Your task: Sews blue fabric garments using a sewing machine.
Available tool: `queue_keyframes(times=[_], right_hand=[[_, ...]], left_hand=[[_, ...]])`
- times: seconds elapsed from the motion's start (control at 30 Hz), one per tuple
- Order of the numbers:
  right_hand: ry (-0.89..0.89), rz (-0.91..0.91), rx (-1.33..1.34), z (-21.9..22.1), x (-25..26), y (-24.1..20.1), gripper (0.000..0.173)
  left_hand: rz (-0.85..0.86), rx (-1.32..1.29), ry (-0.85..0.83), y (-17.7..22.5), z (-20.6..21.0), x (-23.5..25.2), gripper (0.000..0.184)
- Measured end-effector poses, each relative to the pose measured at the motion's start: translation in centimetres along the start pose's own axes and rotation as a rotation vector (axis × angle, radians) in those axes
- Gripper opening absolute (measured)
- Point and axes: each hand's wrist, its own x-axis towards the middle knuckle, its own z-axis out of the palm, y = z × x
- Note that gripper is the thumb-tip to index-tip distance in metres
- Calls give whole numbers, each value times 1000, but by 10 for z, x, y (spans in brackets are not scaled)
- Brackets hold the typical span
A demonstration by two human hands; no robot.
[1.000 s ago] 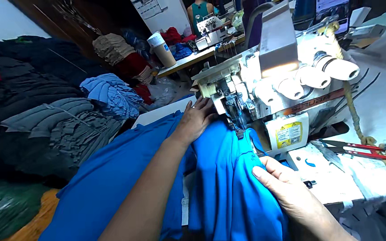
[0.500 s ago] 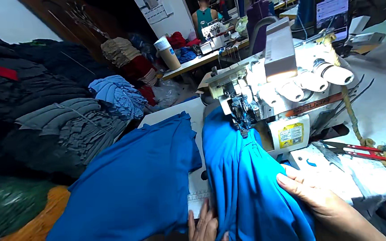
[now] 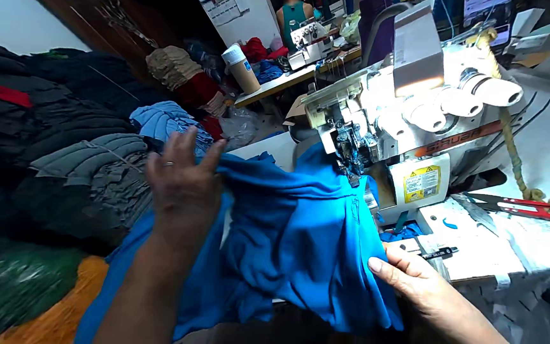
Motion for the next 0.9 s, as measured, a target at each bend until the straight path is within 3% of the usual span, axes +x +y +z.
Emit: queue_keyframes(times=[0.07, 0.13, 0.2, 0.3, 0.4, 0.5, 0.67, 0.77, 0.9], right_hand=[[18, -3, -44, -3, -5, -1, 13], [20, 7, -61, -10, -12, -2, 12], [16, -4, -52, -15, -19, -5, 13], [6, 12, 6, -18, -25, -11, 16], [-1, 34, 38, -17, -25, -7, 15], [-2, 21, 54, -13, -26, 0, 20], [-20, 6, -7, -9, -35, -4, 17], [7, -32, -107, -12, -41, -7, 13], [148, -200, -381, -18, -49, -7, 9]], left_hand=[[-20, -183, 7, 36, 8, -9, 37], [-8, -414, 78, 84, 13, -40, 28], [-48, -714, 40, 127, 16, -75, 27], [-218, -1124, -136, 170, 16, -111, 36], [-433, -1331, -177, 191, 17, -128, 46], [-527, -1393, -179, 201, 15, -129, 39], [-443, -1211, -240, 207, 8, -120, 37], [-463, -1247, -212, 206, 9, -118, 16], [-482, -1291, -122, 193, 6, -119, 12]])
